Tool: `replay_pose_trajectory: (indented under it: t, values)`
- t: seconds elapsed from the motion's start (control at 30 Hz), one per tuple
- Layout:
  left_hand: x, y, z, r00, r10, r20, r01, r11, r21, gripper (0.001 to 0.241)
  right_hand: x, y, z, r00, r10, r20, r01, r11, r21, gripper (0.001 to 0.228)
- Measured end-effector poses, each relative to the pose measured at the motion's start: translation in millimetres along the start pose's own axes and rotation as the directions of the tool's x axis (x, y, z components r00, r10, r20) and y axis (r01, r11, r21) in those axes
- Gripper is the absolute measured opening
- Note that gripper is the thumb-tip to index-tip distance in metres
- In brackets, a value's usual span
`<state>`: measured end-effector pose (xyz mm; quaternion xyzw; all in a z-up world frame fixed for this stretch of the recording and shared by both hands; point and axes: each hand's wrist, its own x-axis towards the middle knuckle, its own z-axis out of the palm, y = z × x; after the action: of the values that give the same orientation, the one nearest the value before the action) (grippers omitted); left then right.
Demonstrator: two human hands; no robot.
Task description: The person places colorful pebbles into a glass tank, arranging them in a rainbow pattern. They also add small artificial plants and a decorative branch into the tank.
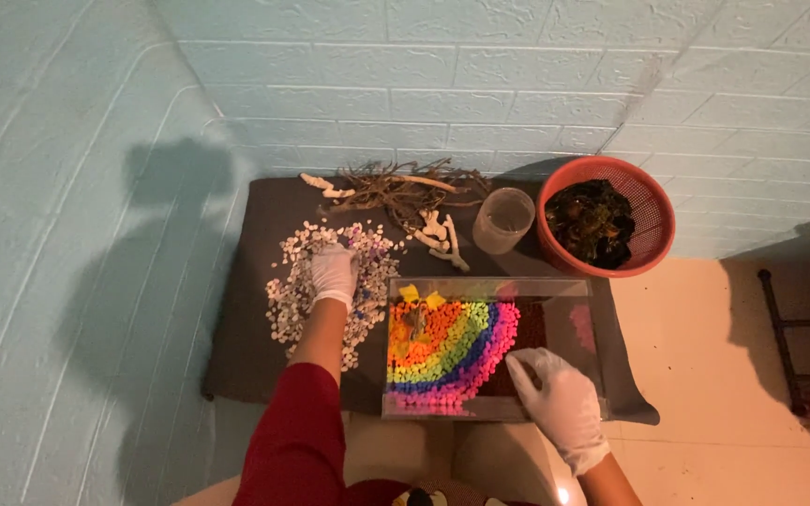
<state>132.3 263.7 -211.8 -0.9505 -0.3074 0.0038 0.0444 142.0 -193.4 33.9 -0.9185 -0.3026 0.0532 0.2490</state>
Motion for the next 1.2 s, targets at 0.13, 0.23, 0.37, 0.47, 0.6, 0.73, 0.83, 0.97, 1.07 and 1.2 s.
replay_pose_trajectory:
  t: [0.13, 0.23, 0.37, 0.47, 0.6, 0.73, 0.83, 0.97, 1.07, 1.2]
  values:
    - [-2.4, 3.2, -6.0, 0.998, 0.048, -0.036, -0.047, 0.998, 0.041, 0.014, 1.4, 6.4, 6.9, 1.000, 0.007, -0.025, -0.008, 1.000, -0.024, 0.015]
    - [-3.3, 7.5, -10.0, 1.000, 0.019, 0.006, -0.020, 0.992, 0.127, 0.016, 2.8, 4.7, 8.0, 0.996, -0.022, -0.083, 0.017, 0.998, -0.061, 0.014]
    - [12.3, 18.4, -2.3, 0.999, -0.053, 0.012, 0.049, 0.972, 0.229, 0.009, 6.5, 1.0, 0.7, 0.999, -0.002, -0.034, 0.001, 0.999, -0.038, 0.018]
    - [23.3, 11.0, 63.2, 0.974, -0.026, -0.226, 0.062, 0.986, 0.154, 0.017, 3.4, -5.8, -4.9, 0.999, 0.021, -0.026, -0.022, 0.998, -0.055, 0.023]
    - [-29.9, 11.7, -40.8, 0.958, -0.064, -0.279, 0.011, 0.982, -0.189, 0.021, 0.9, -8.2, -6.8, 0.998, 0.051, -0.031, -0.052, 0.998, -0.027, 0.025]
    - [-122.5, 42.8, -219.9, 0.906, -0.258, -0.334, -0.125, 0.592, -0.796, 0.019, 14.2, -15.2, -35.6, 0.981, 0.160, 0.109, -0.190, 0.902, 0.389, 0.016]
    - [-207.3, 85.9, -326.5, 0.948, -0.248, -0.198, -0.102, 0.352, -0.930, 0.017, 25.5, -28.7, -56.3, 0.957, 0.165, 0.238, -0.282, 0.722, 0.632, 0.014]
    - [-252.1, 143.1, -319.6, 0.987, -0.096, -0.127, -0.108, 0.183, -0.977, 0.019, 36.9, -49.6, -59.2, 0.952, -0.006, 0.306, -0.252, 0.552, 0.795, 0.022]
    - [-253.1, 156.4, -303.6, 0.987, -0.082, -0.141, -0.132, 0.103, -0.986, 0.027, 40.2, -35.9, -30.5, 0.944, -0.092, 0.317, -0.238, 0.477, 0.846, 0.024]
    - [-247.3, 159.0, -295.5, 0.988, -0.060, -0.143, -0.138, 0.078, -0.987, 0.035, 45.6, -20.3, -14.5, 0.929, -0.117, 0.351, -0.256, 0.481, 0.838, 0.016]
